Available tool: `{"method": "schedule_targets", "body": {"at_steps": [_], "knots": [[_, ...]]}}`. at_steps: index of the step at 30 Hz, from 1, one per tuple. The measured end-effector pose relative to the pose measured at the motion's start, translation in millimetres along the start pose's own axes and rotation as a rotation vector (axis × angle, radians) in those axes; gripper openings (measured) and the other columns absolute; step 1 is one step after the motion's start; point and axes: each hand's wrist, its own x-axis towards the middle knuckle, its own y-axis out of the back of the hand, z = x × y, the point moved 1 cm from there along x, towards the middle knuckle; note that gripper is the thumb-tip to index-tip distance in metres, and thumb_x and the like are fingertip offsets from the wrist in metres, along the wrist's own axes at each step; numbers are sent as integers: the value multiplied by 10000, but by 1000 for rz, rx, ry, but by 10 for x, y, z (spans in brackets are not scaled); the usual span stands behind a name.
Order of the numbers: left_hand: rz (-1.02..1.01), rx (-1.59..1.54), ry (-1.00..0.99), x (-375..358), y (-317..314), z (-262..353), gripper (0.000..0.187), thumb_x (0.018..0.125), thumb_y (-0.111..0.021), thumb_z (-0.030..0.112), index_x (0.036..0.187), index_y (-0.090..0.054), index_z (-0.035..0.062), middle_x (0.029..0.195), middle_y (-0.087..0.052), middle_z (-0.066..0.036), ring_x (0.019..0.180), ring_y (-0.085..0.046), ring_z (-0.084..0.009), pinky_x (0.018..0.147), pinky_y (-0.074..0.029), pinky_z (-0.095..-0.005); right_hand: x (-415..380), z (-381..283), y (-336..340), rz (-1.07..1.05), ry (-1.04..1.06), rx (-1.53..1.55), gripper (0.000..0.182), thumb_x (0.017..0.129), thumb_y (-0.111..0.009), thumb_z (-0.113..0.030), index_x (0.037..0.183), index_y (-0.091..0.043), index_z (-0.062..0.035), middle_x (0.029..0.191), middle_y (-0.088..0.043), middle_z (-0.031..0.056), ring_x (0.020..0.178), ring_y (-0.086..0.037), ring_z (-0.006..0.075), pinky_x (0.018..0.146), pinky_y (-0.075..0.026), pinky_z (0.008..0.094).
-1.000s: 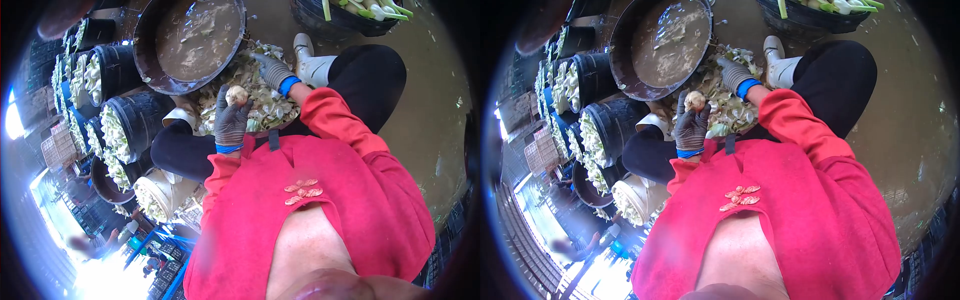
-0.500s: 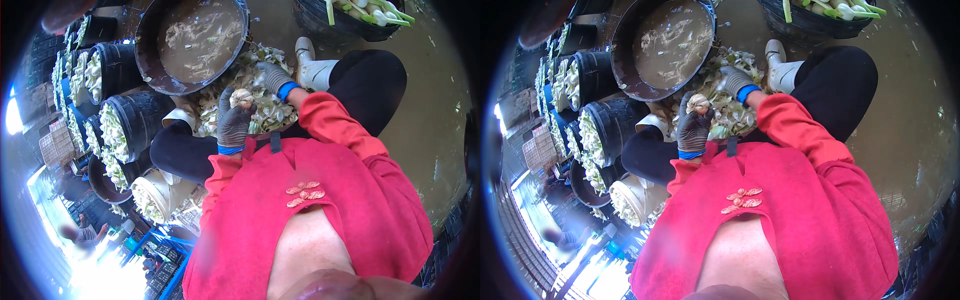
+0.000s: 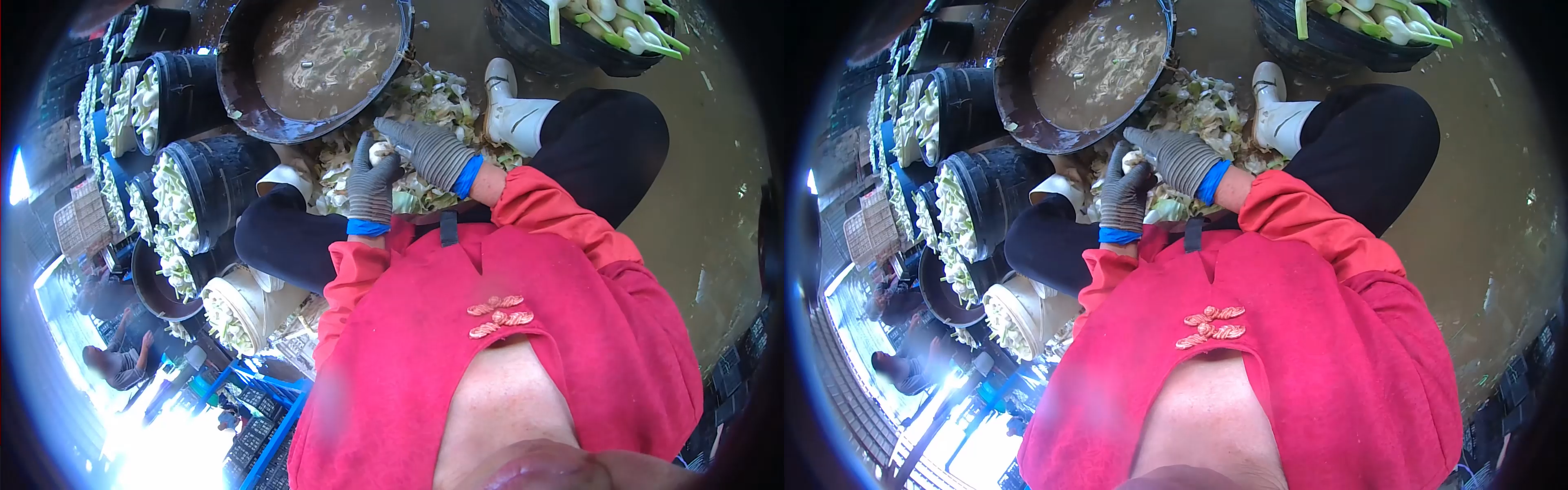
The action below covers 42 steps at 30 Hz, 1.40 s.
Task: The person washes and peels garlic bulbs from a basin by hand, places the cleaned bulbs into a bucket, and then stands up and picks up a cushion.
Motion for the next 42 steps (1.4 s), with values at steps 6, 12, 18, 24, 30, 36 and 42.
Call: {"method": "schedule_targets", "body": {"at_steps": [6, 12, 18, 24, 30, 36, 42], "knots": [[-278, 266, -138, -50, -59, 156, 874, 632, -694, 0, 1383, -246, 18, 1326, -388, -113, 1142, -442, -208, 956, -369, -288, 40, 371, -226, 221, 36, 34, 467, 779, -563, -89, 1233, -450, -86, 1115, -558, 196, 942, -574, 351, 815, -460, 399], [-188, -19, -40, -149, -24, 144, 714, 624, -731, 8, 1240, -370, 26, 1194, -436, -112, 1074, -476, -235, 892, -473, -382, 178, 578, 68, 51, -190, 157, 405, 832, -486, -16, 1236, -477, -45, 1214, -529, 147, 1090, -525, 257, 929, -408, 314], [-67, -153, -135, -21, 292, 176, 477, 705, -653, -20, 1133, -450, 39, 1042, -508, -114, 943, -547, -247, 816, -512, -409, 75, 326, 103, 94, -22, 475, 486, 808, -614, -203, 1232, -476, -10, 1192, -549, 122, 1040, -537, 200, 899, -423, 305], [232, -674, -581, -274, 1608, 996, 166, 848, -575, 117, 973, -532, 17, 948, -568, -108, 841, -563, -221, 791, -497, -355, 182, 985, -21, 180, -435, 808, 366, 803, -546, -46, 1169, -560, -46, 963, -591, 19, 779, -528, 99, 657, -442, 229], [922, -1067, -745, -929, 2263, 1525, 201, 897, -499, 253, 1008, -535, 89, 969, -570, -90, 835, -559, -203, 786, -515, -367, 247, 935, -22, 113, -479, 886, 383, 800, -528, -17, 1176, -558, -81, 864, -576, -15, 649, -504, 62, 569, -424, 188], [619, -908, -700, -483, 1983, 1830, 136, 855, -550, 187, 835, -586, 58, 775, -603, -60, 700, -558, -177, 676, -496, -329, 340, 860, 40, 175, -310, 1067, 351, 822, -547, -39, 1172, -546, -66, 922, -597, -5, 712, -533, 81, 620, -450, 198], [-205, -149, -351, 836, 833, 1239, 167, 840, -564, 226, 839, -588, 61, 848, -610, -80, 800, -577, -184, 735, -462, -280, 339, 691, -364, 29, -146, 396, 286, 799, -583, -98, 1079, -603, -42, 996, -635, 66, 852, -601, 176, 813, -455, 291]]}}
